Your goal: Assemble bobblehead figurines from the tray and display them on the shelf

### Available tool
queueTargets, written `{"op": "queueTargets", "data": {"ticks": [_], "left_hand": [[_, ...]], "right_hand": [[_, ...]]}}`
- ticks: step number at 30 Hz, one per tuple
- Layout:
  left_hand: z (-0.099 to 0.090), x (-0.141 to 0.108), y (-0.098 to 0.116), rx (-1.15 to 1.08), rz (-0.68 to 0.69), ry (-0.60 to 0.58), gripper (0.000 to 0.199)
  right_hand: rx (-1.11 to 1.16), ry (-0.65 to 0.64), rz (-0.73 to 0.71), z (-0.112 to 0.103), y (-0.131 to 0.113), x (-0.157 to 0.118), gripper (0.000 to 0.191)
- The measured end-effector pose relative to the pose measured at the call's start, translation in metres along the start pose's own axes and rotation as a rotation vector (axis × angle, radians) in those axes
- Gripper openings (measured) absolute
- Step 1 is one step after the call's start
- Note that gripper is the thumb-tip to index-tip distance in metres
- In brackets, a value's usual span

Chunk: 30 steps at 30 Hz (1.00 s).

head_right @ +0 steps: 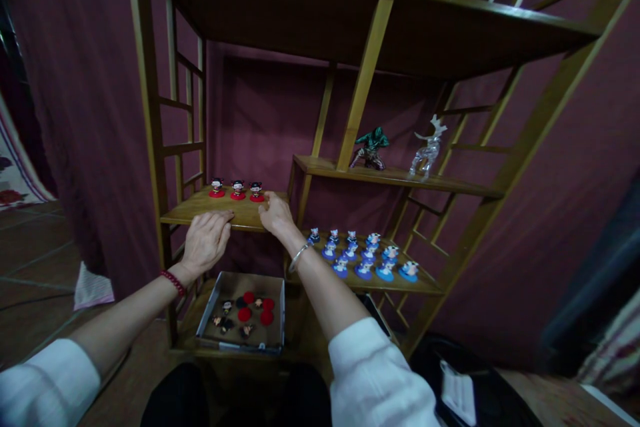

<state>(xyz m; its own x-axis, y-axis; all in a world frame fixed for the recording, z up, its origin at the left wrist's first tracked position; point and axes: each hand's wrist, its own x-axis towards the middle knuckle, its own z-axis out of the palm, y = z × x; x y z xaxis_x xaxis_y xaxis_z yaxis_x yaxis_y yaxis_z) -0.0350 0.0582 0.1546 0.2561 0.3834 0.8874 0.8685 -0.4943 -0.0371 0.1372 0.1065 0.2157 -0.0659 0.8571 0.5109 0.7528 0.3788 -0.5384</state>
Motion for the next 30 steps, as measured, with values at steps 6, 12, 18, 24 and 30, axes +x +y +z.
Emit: {"op": "queueTargets", "data": {"ticks": [6, 12, 18, 24, 30], "left_hand": [[0.001, 0.000, 0.000, 0.009, 0.009, 0.007, 0.027], [0.002, 0.001, -0.001, 0.009, 0.019, 0.014, 0.027], [0.002, 0.001, -0.002, 0.002, 0.024, 0.012, 0.027], [0.003, 0.001, -0.002, 0.003, 0.016, 0.024, 0.027], [0.002, 0.001, -0.003, -0.004, 0.027, 0.018, 0.028]], "right_hand": [[-0.091, -0.090, 0.097, 0.012, -0.005, 0.029, 0.053], [-0.202, -0.103, 0.208, 0.022, -0.014, 0.049, 0.048], [-0.304, -0.101, 0.227, 0.034, -0.009, 0.064, 0.046], [-0.347, -0.093, 0.232, 0.038, -0.006, 0.069, 0.041], [-0.357, -0.079, 0.239, 0.040, -0.002, 0.071, 0.041]]}}
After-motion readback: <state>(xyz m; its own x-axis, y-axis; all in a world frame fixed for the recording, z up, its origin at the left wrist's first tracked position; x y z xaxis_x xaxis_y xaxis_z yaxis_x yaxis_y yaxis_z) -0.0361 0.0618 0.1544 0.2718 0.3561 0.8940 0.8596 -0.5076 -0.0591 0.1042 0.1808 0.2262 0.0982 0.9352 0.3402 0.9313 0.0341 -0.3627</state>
